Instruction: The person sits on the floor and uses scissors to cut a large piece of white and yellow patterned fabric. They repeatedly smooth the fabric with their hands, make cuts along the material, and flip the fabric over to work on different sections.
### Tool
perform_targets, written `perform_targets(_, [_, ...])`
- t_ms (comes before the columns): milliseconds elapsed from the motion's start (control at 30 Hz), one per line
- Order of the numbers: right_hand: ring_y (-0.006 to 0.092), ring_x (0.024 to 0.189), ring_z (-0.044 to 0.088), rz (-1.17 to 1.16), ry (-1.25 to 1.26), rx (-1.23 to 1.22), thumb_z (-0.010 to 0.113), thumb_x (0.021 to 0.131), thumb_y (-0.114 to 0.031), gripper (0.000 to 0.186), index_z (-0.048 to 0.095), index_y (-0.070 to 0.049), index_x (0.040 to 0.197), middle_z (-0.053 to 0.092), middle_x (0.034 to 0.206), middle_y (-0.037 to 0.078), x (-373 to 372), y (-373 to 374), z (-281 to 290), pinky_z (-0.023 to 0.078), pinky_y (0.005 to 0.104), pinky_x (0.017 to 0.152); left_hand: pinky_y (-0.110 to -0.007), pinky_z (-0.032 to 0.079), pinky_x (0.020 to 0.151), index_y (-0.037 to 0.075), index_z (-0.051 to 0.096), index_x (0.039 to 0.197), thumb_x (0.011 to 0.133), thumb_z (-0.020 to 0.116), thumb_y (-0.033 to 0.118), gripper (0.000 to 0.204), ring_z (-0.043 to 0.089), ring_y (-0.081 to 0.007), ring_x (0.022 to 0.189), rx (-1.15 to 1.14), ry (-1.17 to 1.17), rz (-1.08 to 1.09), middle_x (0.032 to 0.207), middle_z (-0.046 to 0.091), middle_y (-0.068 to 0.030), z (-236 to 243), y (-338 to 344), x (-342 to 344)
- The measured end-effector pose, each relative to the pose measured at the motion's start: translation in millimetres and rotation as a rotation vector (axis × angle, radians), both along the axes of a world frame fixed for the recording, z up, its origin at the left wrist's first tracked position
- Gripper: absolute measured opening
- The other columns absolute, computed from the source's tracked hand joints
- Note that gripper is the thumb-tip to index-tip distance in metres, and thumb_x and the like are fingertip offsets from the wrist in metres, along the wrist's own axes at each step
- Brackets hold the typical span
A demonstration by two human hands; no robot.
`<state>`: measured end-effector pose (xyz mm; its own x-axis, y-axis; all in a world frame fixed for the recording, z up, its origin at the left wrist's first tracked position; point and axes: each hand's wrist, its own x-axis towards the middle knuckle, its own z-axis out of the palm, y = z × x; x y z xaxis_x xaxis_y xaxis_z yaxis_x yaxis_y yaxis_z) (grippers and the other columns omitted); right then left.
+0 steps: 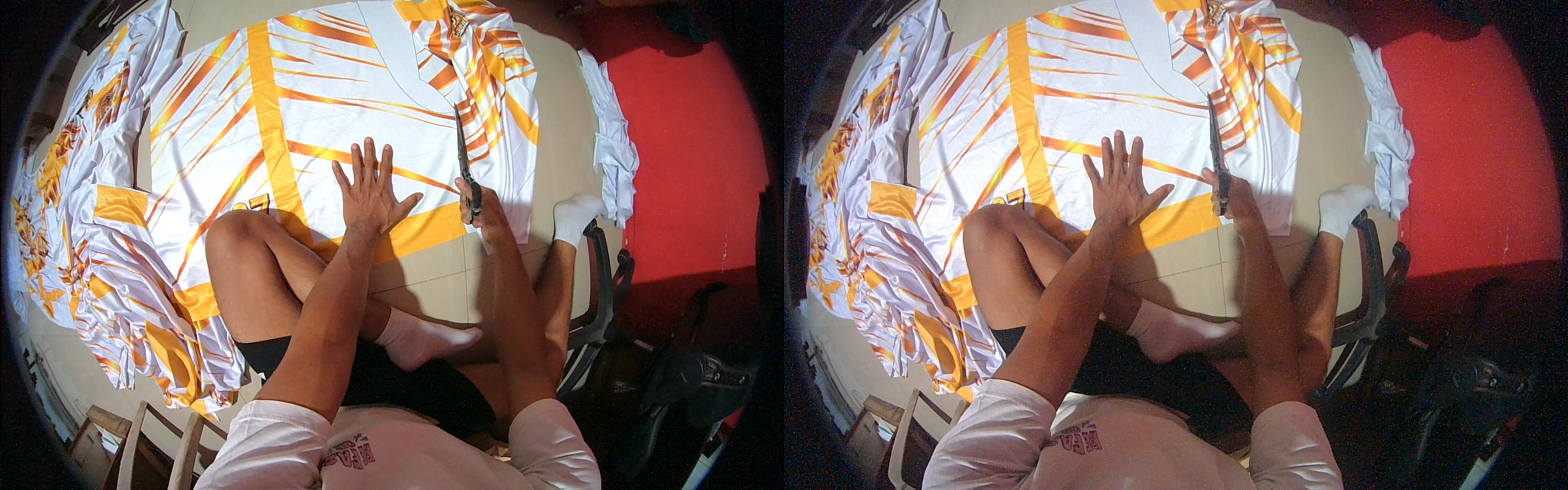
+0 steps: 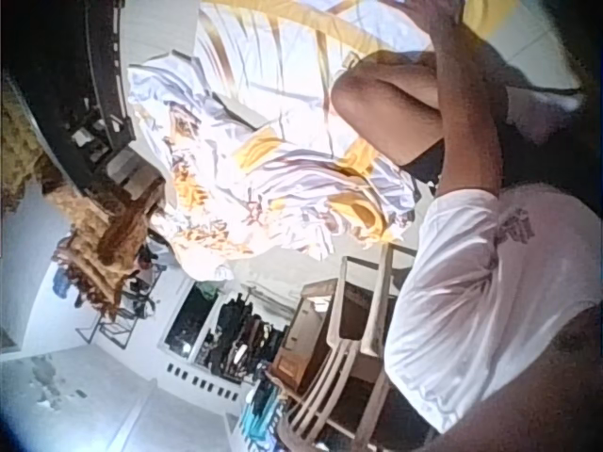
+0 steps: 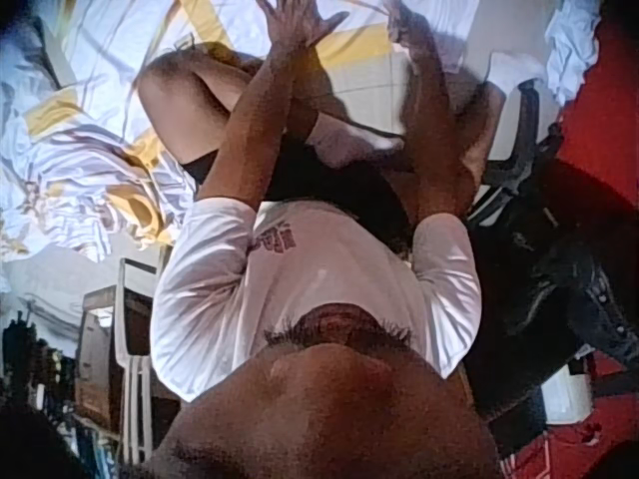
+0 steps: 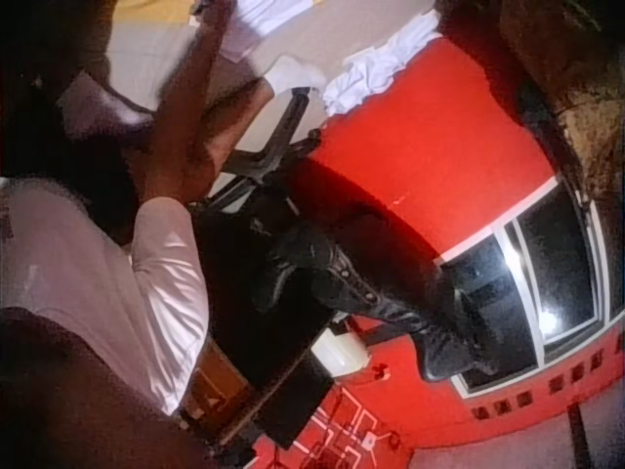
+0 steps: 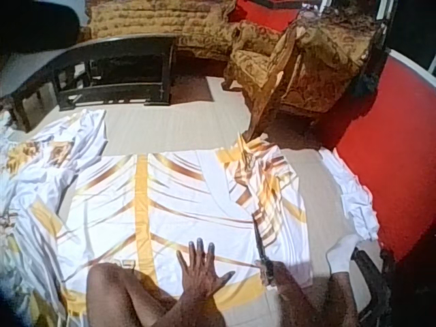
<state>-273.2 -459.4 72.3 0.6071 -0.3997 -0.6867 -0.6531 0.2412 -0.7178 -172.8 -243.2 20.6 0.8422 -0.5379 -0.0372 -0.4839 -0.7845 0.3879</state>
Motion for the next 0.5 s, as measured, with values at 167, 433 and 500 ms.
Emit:
perform_targets(167, [0.0049,0.043,0.043,0.006,0.021,-0.093,0.083,0.087,-0.038,0.036,0.059,-0.014,0.076,0.047,0.058,-0.007,-2,0,-10,0.033,0.0251,0.039,-0.073,-0.001,0.119,0.012,0.02,0.163,0.081,0.054,0.081,0.112,0.001,-0.0415,0.158,0.011,0.006,-0.001,0.171,0.006,-0.0204,1,2,1])
perform_targets(433, [0.0055,0.044,0.046,0.028,-0.078,0.041,0.08,0.088,-0.046,0.041,0.059,-0.013,0.074,0.05,0.058,-0.005,5,-2,4,0.033,0.0244,0.039,-0.072,-0.001,0.119,0.014,0.019,0.164,0.082,0.054,0.081,0.112,0.002,-0.04,0.158,0.018,0.03,0.004,0.171,0.005,-0.0189,4,1,2])
perform_targets(500, [0.0057,0.044,0.046,0.086,-0.035,-0.035,0.077,0.088,-0.051,0.044,0.058,-0.014,0.073,0.052,0.058,-0.004,9,-6,5,0.032,0.023,0.039,-0.073,0.001,0.119,0.013,0.02,0.163,0.08,0.055,0.081,0.113,0.003,-0.0412,0.158,-0.004,0.017,0.004,0.171,0.007,-0.02,3,0,2])
